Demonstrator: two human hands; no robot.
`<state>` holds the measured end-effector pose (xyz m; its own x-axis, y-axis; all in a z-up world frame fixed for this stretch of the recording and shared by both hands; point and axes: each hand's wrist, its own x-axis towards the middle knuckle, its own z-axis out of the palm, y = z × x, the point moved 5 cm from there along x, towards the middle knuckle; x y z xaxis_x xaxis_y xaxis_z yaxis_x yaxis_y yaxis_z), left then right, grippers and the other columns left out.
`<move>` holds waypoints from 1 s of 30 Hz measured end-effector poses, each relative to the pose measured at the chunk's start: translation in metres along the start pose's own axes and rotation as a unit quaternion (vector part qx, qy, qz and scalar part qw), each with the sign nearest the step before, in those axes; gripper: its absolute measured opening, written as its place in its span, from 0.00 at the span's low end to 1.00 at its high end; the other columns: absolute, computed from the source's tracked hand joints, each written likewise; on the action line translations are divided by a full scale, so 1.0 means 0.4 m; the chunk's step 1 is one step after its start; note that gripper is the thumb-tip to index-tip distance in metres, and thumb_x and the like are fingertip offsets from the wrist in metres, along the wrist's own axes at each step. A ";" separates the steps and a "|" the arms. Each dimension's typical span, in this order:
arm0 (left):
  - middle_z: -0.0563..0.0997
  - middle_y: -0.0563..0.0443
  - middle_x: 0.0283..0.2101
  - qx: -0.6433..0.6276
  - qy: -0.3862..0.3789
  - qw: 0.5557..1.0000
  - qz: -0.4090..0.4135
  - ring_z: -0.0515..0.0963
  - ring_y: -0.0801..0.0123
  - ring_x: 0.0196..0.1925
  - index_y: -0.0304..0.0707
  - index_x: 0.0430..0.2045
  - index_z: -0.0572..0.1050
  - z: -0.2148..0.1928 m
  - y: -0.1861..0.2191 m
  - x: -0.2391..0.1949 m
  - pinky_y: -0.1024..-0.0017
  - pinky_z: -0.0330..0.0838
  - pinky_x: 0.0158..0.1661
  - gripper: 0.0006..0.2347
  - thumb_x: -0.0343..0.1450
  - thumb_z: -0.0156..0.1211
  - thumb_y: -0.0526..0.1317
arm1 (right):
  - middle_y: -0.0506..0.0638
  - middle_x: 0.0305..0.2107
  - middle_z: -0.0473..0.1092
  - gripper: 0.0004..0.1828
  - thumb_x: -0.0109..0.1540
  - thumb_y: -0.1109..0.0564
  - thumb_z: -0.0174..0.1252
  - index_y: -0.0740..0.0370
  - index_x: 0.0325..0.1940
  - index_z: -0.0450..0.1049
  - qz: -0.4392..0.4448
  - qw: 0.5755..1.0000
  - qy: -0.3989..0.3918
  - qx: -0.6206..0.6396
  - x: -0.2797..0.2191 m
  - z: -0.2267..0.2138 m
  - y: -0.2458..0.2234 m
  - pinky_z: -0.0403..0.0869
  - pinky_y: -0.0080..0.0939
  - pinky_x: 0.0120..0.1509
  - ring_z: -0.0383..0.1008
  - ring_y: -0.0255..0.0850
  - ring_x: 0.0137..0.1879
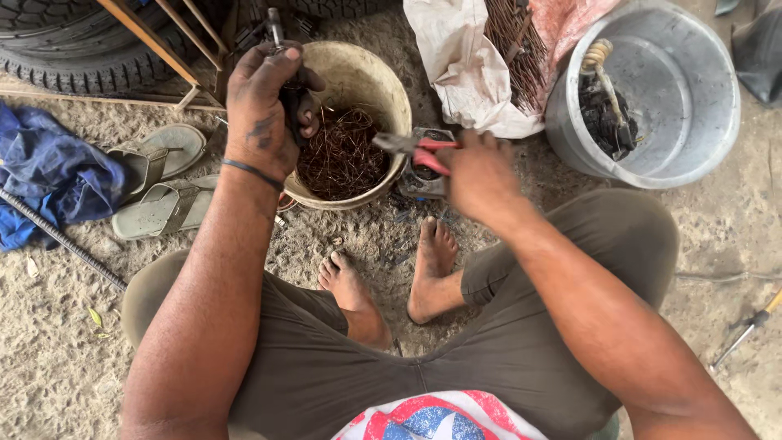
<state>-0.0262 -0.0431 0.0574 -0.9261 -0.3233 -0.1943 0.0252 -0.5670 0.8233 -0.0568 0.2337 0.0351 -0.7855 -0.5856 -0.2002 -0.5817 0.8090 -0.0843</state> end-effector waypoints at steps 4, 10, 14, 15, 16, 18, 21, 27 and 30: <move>0.82 0.42 0.31 -0.039 -0.006 0.999 0.005 0.77 0.70 0.21 0.33 0.44 0.70 0.012 0.009 0.003 0.74 0.67 0.19 0.08 0.76 0.54 0.38 | 0.60 0.44 0.71 0.23 0.57 0.54 0.67 0.54 0.57 0.79 -0.011 0.984 0.048 0.170 -0.033 -0.090 0.049 0.71 0.58 0.56 0.71 0.58 0.52; 0.82 0.41 0.35 -0.109 -0.057 0.992 -0.001 0.78 0.70 0.24 0.35 0.47 0.67 0.070 0.012 -0.017 0.73 0.72 0.24 0.09 0.80 0.46 0.42 | 0.60 0.53 0.69 0.24 0.58 0.57 0.70 0.58 0.58 0.77 -0.104 0.942 0.198 0.251 -0.073 -0.161 -0.002 0.75 0.53 0.60 0.73 0.54 0.58; 0.82 0.41 0.37 -0.099 -0.056 0.993 -0.007 0.78 0.70 0.26 0.36 0.47 0.67 0.085 -0.007 -0.021 0.71 0.73 0.26 0.09 0.81 0.46 0.43 | 0.62 0.57 0.67 0.25 0.55 0.59 0.73 0.64 0.55 0.77 -0.139 0.942 0.272 0.138 -0.068 -0.184 -0.042 0.70 0.57 0.62 0.70 0.57 0.60; 0.82 0.41 0.37 -0.102 -0.054 0.993 -0.009 0.78 0.71 0.26 0.36 0.47 0.67 0.083 -0.015 -0.026 0.71 0.73 0.27 0.10 0.81 0.46 0.43 | 0.62 0.57 0.67 0.24 0.55 0.58 0.73 0.64 0.54 0.77 -0.142 0.943 0.278 0.119 -0.067 -0.186 -0.049 0.70 0.58 0.62 0.70 0.57 0.60; 0.82 0.42 0.38 -0.102 -0.058 0.993 -0.012 0.78 0.71 0.26 0.36 0.46 0.67 0.083 -0.023 -0.028 0.71 0.73 0.26 0.09 0.81 0.46 0.43 | 0.62 0.56 0.66 0.23 0.55 0.58 0.73 0.63 0.53 0.77 -0.144 0.943 0.284 0.101 -0.066 -0.188 -0.054 0.69 0.58 0.62 0.70 0.57 0.60; 0.82 0.43 0.38 -0.103 -0.066 0.992 -0.016 0.77 0.71 0.26 0.37 0.44 0.67 0.085 -0.040 -0.030 0.71 0.73 0.26 0.09 0.81 0.46 0.44 | 0.62 0.55 0.66 0.23 0.54 0.58 0.73 0.63 0.52 0.77 -0.144 0.943 0.289 0.079 -0.065 -0.188 -0.059 0.68 0.58 0.61 0.69 0.57 0.60; 0.80 0.45 0.37 -0.130 -0.084 0.988 -0.023 0.77 0.70 0.26 0.38 0.44 0.67 0.089 -0.053 -0.030 0.70 0.73 0.26 0.09 0.82 0.47 0.44 | 0.60 0.52 0.66 0.21 0.55 0.58 0.73 0.64 0.51 0.77 -0.124 0.953 0.264 0.086 -0.060 -0.180 -0.053 0.68 0.57 0.59 0.69 0.55 0.57; 0.82 0.39 0.39 -0.127 -0.054 0.990 -0.018 0.77 0.70 0.26 0.36 0.43 0.66 0.084 -0.047 -0.017 0.68 0.73 0.27 0.10 0.82 0.46 0.44 | 0.59 0.48 0.64 0.20 0.57 0.57 0.72 0.66 0.50 0.75 -0.095 0.967 0.211 0.107 -0.067 -0.168 -0.043 0.67 0.57 0.57 0.67 0.54 0.54; 0.82 0.41 0.39 -0.121 -0.048 0.991 -0.015 0.77 0.70 0.26 0.38 0.46 0.66 0.085 -0.054 -0.013 0.68 0.74 0.27 0.09 0.81 0.47 0.44 | 0.62 0.54 0.64 0.23 0.54 0.59 0.71 0.65 0.52 0.76 -0.118 0.958 0.251 0.066 -0.076 -0.186 -0.052 0.64 0.61 0.63 0.65 0.58 0.59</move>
<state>-0.0347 -0.0036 0.0588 -0.9591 -0.2364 -0.1557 0.0760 -0.7447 0.6631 -0.0364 0.2310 0.1154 -0.6570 -0.6765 0.3327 -0.7501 0.6308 -0.1985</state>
